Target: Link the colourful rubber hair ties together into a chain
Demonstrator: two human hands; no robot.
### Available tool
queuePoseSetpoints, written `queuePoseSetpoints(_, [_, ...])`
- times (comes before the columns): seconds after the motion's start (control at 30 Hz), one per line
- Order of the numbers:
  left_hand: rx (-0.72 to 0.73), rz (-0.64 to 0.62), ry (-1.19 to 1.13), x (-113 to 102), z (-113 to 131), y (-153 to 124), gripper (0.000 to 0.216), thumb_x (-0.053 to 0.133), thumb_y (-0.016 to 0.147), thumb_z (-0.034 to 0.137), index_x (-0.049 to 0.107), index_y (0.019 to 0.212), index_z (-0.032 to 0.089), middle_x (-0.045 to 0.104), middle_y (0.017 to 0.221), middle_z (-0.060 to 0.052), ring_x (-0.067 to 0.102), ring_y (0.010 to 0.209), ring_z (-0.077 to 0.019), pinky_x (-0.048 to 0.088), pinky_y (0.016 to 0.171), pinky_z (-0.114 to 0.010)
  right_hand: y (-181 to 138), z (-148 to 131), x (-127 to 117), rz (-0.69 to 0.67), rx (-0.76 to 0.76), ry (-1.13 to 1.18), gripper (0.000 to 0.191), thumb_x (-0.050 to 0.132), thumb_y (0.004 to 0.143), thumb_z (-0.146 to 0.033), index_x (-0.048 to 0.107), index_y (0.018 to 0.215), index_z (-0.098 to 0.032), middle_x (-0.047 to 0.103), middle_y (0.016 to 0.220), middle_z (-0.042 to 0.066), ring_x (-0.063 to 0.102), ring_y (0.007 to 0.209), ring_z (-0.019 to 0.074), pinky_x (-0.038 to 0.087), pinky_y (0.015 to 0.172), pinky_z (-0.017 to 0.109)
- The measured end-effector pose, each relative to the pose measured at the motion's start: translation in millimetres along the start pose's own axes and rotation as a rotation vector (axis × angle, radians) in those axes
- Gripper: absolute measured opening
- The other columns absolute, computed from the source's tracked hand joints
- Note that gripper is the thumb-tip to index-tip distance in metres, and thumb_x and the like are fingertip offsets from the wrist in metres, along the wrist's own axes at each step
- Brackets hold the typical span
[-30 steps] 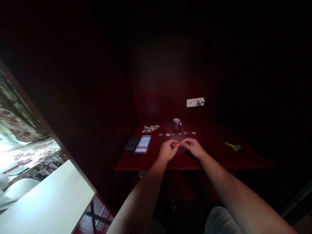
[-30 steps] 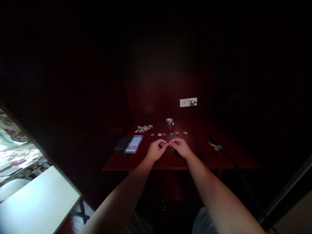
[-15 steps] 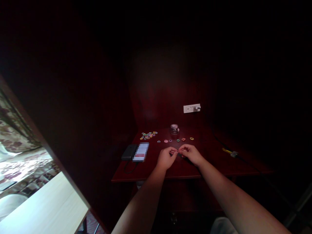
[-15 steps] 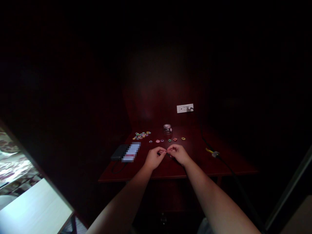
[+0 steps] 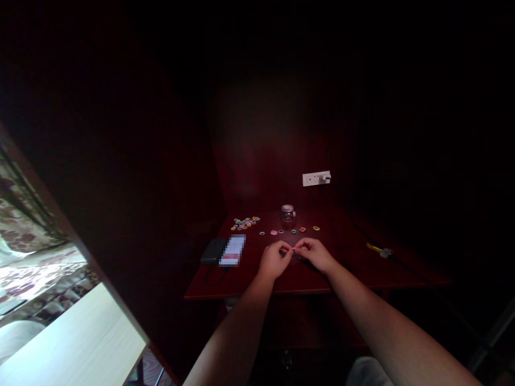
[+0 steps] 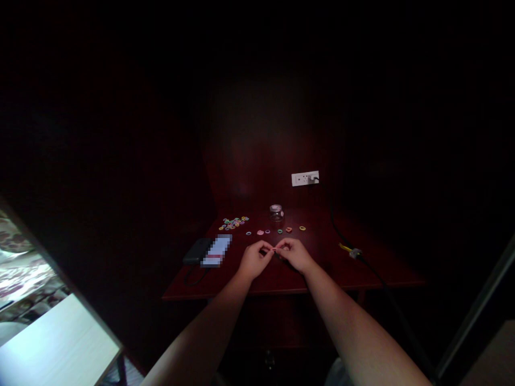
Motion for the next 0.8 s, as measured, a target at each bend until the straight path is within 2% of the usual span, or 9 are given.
queuePoseSetpoints(0.43, [0.012, -0.012, -0.054, -1.0, 5.5, -0.4, 0.009, 0.053, 0.076, 0.025, 0.057, 0.076, 0.017, 0.062, 0.069, 0.000, 0.057, 0.063, -0.0093, 0.045, 0.060, -0.020, 2.7, 4.6, 1.8, 0.032, -0.027, -0.027, 0.028, 0.067, 0.063, -0.041, 0.055, 0.067, -0.016, 0.052, 0.050, -0.003, 0.045, 0.043, 0.0084, 0.034, 0.044, 0.020])
queuePoseSetpoints(0.8, [-0.022, -0.023, -0.094, 0.9, 2.6, 0.2, 0.007, 0.053, 0.074, 0.021, 0.057, 0.077, 0.016, 0.062, 0.066, 0.000, 0.057, 0.061, -0.0091, 0.044, 0.059, -0.019, 1.1, 0.6, 1.7, 0.016, -0.011, 0.020, 0.025, 0.063, 0.066, -0.040, 0.056, 0.069, -0.016, 0.059, 0.059, 0.000, 0.048, 0.045, 0.0084, 0.037, 0.045, 0.021])
Point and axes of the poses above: each hand's wrist, its own y-axis towards the middle knuckle, its own x-axis out of the palm, z = x × y, the point moved 1 cm from there along y, towards the middle knuckle
